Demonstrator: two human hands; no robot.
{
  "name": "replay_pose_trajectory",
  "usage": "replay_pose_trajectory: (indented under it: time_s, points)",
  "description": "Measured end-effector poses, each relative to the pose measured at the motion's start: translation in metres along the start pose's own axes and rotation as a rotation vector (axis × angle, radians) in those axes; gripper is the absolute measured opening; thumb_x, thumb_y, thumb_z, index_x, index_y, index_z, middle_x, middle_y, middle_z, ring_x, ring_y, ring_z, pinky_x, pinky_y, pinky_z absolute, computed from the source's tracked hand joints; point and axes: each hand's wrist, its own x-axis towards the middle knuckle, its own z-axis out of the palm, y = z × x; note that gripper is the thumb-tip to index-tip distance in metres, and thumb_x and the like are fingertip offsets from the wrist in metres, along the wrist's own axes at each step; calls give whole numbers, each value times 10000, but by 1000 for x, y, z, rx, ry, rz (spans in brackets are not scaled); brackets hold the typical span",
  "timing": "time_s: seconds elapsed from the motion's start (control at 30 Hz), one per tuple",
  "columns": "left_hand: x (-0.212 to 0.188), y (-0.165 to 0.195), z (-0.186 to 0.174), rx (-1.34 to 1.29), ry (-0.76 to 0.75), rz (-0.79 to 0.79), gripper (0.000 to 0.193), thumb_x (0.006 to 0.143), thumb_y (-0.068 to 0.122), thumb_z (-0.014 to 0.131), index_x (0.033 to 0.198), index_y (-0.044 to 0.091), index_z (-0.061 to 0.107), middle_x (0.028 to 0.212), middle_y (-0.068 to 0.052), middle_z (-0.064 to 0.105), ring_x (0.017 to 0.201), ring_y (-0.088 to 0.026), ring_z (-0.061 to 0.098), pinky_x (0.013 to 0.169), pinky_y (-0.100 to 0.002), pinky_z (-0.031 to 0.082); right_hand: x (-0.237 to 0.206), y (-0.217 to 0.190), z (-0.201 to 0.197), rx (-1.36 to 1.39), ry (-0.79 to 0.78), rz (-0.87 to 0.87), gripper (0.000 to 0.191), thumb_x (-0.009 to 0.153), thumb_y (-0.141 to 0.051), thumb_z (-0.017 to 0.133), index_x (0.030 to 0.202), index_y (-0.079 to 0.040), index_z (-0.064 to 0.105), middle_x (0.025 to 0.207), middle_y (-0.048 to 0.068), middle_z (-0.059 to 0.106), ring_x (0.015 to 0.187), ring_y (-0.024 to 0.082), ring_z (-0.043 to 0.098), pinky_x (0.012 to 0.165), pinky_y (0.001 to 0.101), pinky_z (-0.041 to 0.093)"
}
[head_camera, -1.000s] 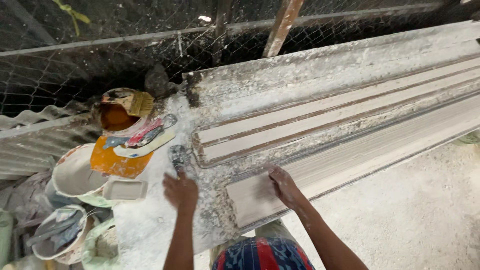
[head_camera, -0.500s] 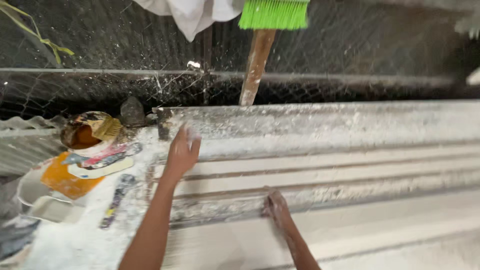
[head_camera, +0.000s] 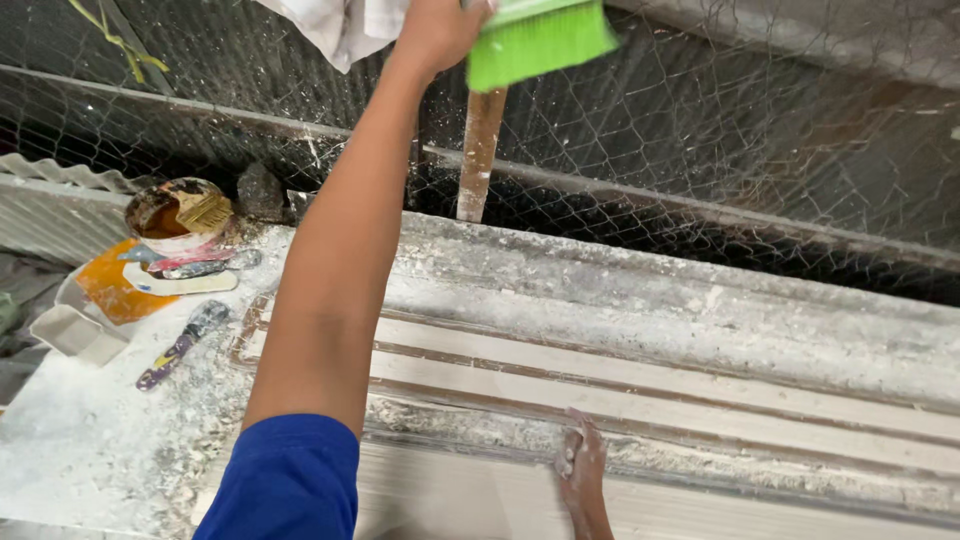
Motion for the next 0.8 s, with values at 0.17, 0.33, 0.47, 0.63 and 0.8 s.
replay_pose_trajectory:
  time_s: [0.17, 0.33, 0.47, 0.63, 0.8]
  points:
    - [-18, 35, -38, -349, -203, -108, 361, 1092, 383, 655, 1090, 25, 695, 838, -13, 658, 737, -92, 637, 702, -281, 604, 22, 0, -24, 52, 18, -1, 371, 1015, -314, 544, 1208, -11, 637, 567, -16, 355, 397, 91, 314, 343, 269, 260]
    - [-60, 24, -42, -330, -210, -142, 369, 1029, 417, 659, 1261, 130, 679, 816, -11, 654, 689, -109, 581, 627, -291, 531, 28, -2, -15, -61, -30, -46, 406, 1028, -359, 558, 1288, -55, 628, 742, 5, 453, 570, 116, 410, 457, 283, 357]
    - [-204, -12, 23, -253, -337, -174, 405, 966, 291, 747, 1266, 38, 647, 944, -63, 734, 762, -150, 693, 700, -338, 585, 10, -3, 20, -100, -264, -78, 577, 994, -460, 519, 1450, -109, 480, 1176, 94, 574, 1054, 201, 580, 839, 363, 508]
    - [-490, 18, 74, -247, -767, -678, 578, 971, 481, 690, 1282, -1, 628, 1121, -191, 710, 995, -281, 670, 880, -454, 567, -18, 20, 75, 27, -371, 183, 656, 955, -522, 445, 1516, -201, 334, 1460, 104, 515, 1300, 318, 527, 1044, 527, 461]
    - [-616, 54, 23, -752, -640, -909, 702, 922, 418, 662, 1460, 2, 486, 1369, -210, 611, 1201, -324, 642, 1021, -486, 539, -55, 56, 94, -89, -375, 209, 566, 1019, -322, 595, 1463, -12, 430, 1300, 148, 604, 1162, 272, 603, 982, 450, 520]
